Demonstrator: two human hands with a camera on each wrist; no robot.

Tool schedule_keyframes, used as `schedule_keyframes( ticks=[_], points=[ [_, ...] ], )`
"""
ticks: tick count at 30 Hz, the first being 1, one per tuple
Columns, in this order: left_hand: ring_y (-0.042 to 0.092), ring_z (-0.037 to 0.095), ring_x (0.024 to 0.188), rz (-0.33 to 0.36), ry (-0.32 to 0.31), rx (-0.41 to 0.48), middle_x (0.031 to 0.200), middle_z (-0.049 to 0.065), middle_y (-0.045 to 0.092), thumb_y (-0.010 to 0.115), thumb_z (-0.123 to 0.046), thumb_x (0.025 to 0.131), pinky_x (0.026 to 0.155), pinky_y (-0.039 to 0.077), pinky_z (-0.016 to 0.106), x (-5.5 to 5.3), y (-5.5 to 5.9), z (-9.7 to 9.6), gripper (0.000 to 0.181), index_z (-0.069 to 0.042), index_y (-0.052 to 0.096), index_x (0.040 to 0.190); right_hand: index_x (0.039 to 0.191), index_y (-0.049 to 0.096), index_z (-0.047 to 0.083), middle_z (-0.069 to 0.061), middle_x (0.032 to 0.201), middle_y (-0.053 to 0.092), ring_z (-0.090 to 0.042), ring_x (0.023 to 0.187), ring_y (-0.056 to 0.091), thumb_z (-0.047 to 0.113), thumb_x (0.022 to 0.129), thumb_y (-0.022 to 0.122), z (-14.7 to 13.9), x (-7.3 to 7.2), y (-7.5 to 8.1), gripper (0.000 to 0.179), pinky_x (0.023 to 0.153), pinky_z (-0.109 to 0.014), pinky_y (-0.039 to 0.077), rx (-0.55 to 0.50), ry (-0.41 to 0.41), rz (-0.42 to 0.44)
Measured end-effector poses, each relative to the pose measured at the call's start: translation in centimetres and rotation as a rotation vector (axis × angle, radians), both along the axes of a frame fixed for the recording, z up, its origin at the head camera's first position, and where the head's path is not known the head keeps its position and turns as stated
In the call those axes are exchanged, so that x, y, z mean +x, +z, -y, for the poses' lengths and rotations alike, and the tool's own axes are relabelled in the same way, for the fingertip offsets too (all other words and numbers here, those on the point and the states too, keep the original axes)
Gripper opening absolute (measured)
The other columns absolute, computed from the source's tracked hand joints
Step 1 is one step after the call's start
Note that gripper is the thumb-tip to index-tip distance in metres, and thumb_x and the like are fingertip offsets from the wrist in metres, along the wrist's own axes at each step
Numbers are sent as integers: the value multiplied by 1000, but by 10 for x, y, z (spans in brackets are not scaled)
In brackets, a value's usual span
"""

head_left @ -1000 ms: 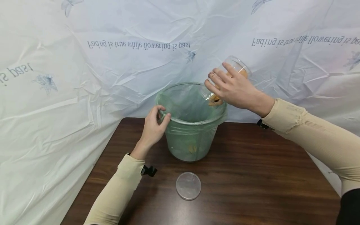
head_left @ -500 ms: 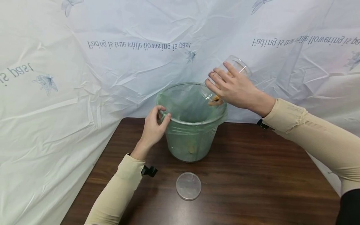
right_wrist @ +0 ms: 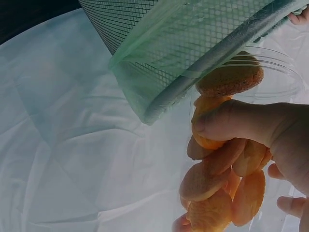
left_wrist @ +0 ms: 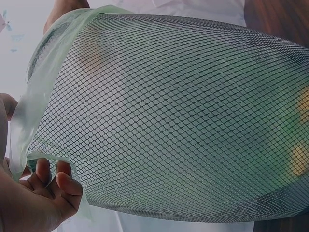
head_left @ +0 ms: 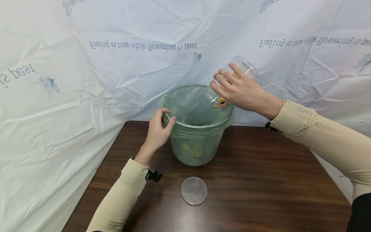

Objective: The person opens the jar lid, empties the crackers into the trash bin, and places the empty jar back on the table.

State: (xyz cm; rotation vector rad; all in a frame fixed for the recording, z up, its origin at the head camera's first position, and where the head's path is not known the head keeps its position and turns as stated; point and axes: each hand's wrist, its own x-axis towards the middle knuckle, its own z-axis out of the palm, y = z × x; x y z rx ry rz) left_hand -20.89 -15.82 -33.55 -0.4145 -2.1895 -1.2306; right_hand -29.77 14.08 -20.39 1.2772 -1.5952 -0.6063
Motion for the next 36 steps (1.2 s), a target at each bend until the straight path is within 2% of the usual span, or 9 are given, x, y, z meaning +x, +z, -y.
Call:
schedule_keyframes(
  ticks=[3, 8, 13, 19, 24, 31, 36],
  points=[
    [38, 21, 69, 5, -2, 6, 83, 7, 42, 57, -30, 95, 63, 34, 34, 0, 0, 0, 30, -7, 55, 114, 121, 56, -1, -25, 119, 61, -40, 113, 57, 35, 71, 85, 0, 0, -1, 68, 103, -58, 38, 3, -1, 3],
    [39, 21, 70, 5, -3, 9, 83, 8, 42, 58, -29, 94, 63, 34, 34, 1, -1, 0, 31, -6, 55, 115, 122, 57, -1, -25, 119, 61, -40, 113, 57, 18, 79, 80, -1, 1, -2, 53, 102, -58, 39, 22, -12, -14],
    [39, 21, 69, 9, -3, 8, 83, 7, 42, 57, -31, 95, 63, 34, 35, 2, -1, 0, 31, -7, 55, 114, 122, 58, -1, -25, 119, 62, -39, 113, 58, 15, 81, 78, -1, 2, -4, 49, 103, -57, 39, 26, -6, -34],
    [38, 21, 69, 15, -6, 6, 84, 7, 42, 55, -32, 96, 62, 34, 35, 3, -1, 0, 30, -8, 54, 114, 122, 57, -2, -25, 119, 62, -40, 112, 58, 33, 88, 69, 1, 2, -4, 51, 102, -57, 40, 42, 4, -51],
    [38, 22, 69, 14, -10, 8, 84, 7, 42, 55, -32, 96, 62, 34, 35, 3, -1, 0, 30, -8, 54, 115, 122, 56, -4, -27, 118, 62, -41, 111, 58, 51, 87, 64, 3, 2, -3, 66, 101, -58, 41, 59, 4, -67],
    [38, 22, 69, 3, -6, 7, 84, 7, 42, 55, -31, 96, 63, 34, 35, 3, 0, 1, 31, -7, 54, 114, 121, 57, -2, -25, 119, 62, -40, 113, 57, 41, 88, 68, 6, 4, -2, 56, 103, -57, 38, 57, -1, -71],
    [38, 22, 71, 9, -11, 7, 85, 7, 41, 55, -31, 96, 64, 34, 35, 4, 1, 1, 30, -7, 54, 114, 121, 57, -3, -26, 118, 62, -40, 112, 57, 58, 85, 64, 8, 4, 1, 72, 102, -58, 39, 64, 9, -74]
  ],
)
